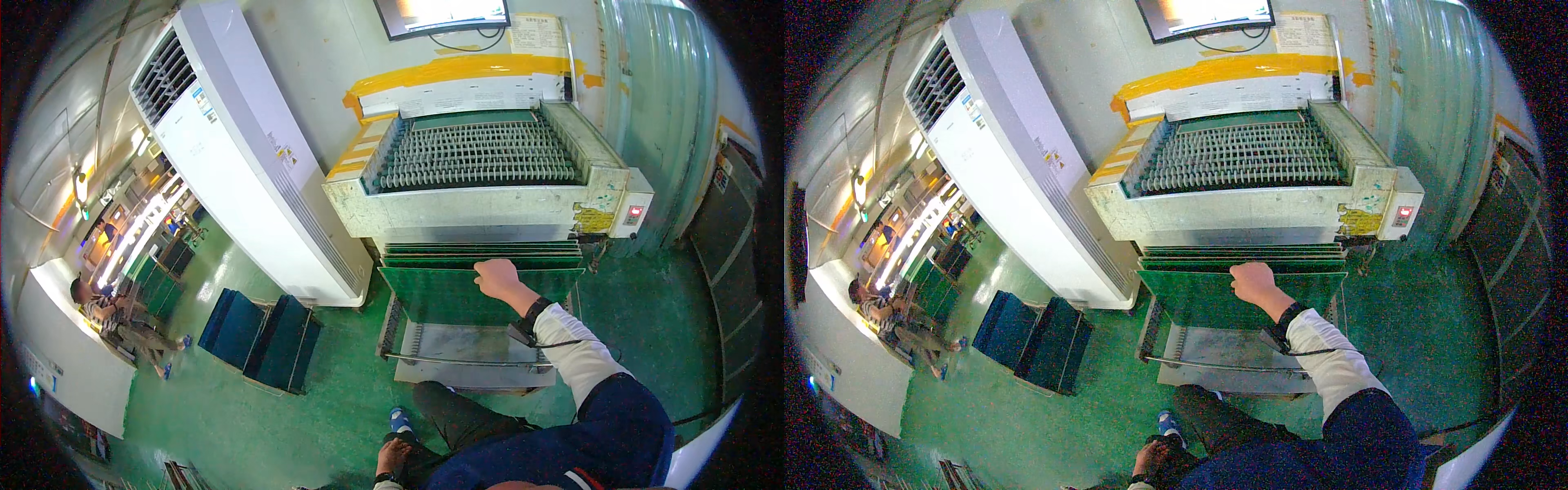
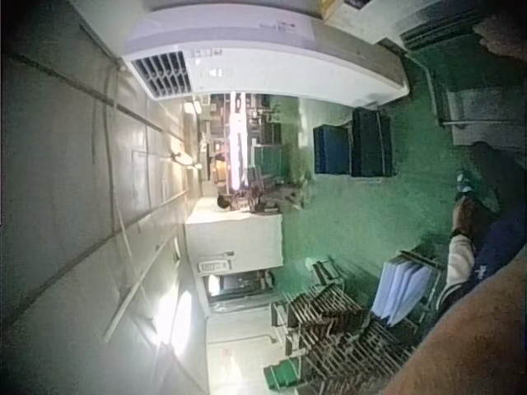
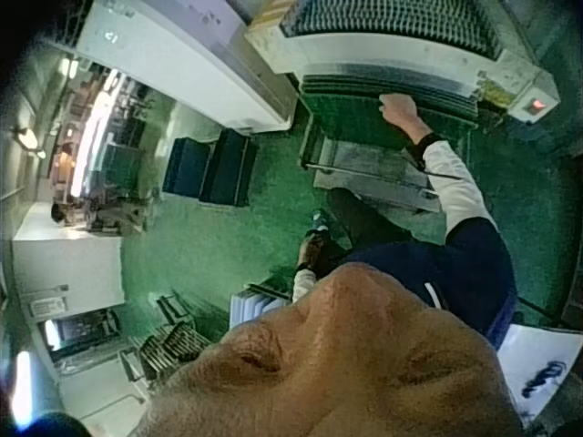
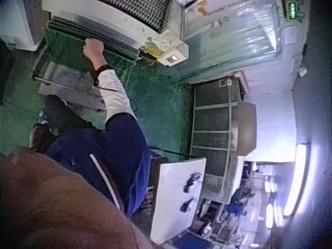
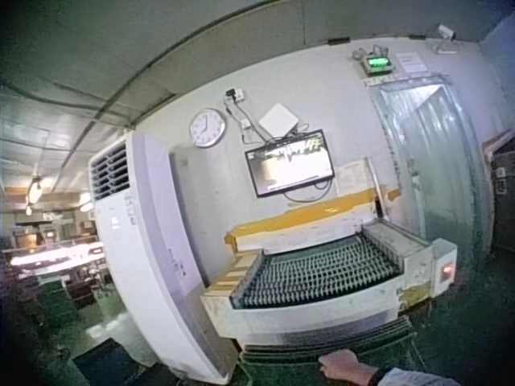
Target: Loading green rectangular panels into an industrial processing machine.
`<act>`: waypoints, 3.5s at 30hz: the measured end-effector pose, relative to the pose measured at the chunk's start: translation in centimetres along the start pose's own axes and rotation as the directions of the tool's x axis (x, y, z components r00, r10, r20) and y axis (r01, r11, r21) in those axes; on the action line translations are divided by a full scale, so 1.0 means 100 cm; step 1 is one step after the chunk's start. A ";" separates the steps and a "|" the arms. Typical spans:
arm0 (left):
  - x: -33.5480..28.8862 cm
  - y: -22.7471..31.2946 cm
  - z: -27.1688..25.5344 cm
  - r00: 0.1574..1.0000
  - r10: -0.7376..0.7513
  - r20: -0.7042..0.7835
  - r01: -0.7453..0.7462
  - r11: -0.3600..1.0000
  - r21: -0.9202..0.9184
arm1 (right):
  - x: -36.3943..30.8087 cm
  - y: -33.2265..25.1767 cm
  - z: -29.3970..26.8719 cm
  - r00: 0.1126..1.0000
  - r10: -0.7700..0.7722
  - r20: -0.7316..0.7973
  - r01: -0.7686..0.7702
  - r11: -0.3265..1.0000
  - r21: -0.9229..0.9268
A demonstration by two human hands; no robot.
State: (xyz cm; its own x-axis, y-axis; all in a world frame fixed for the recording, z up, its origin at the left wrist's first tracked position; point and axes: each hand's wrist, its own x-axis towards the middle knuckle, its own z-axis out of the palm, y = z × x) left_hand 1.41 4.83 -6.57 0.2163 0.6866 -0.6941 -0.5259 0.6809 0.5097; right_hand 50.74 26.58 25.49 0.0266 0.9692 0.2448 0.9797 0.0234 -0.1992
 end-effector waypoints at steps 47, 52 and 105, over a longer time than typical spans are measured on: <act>-0.025 0.006 0.014 0.991 0.099 -0.089 -0.091 0.992 0.087 | 0.024 -0.032 -0.166 0.989 -0.095 -0.114 0.084 0.992 -0.094; -0.036 0.012 0.036 0.992 0.113 -0.064 -0.102 0.984 0.146 | 0.041 0.040 -0.232 0.973 0.135 -0.187 -0.013 0.842 0.540; -0.001 0.015 0.025 0.985 -0.065 -0.158 0.068 0.998 0.016 | 0.233 0.097 -0.044 0.967 0.229 -0.113 -0.240 0.967 -0.088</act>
State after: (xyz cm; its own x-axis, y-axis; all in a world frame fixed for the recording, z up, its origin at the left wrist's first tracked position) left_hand 2.68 6.37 -4.46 0.1175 0.5921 -0.7972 -0.4970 0.7301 0.4690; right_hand 61.77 48.35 33.41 0.2728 0.9148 0.2980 0.9584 -0.2313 -0.1674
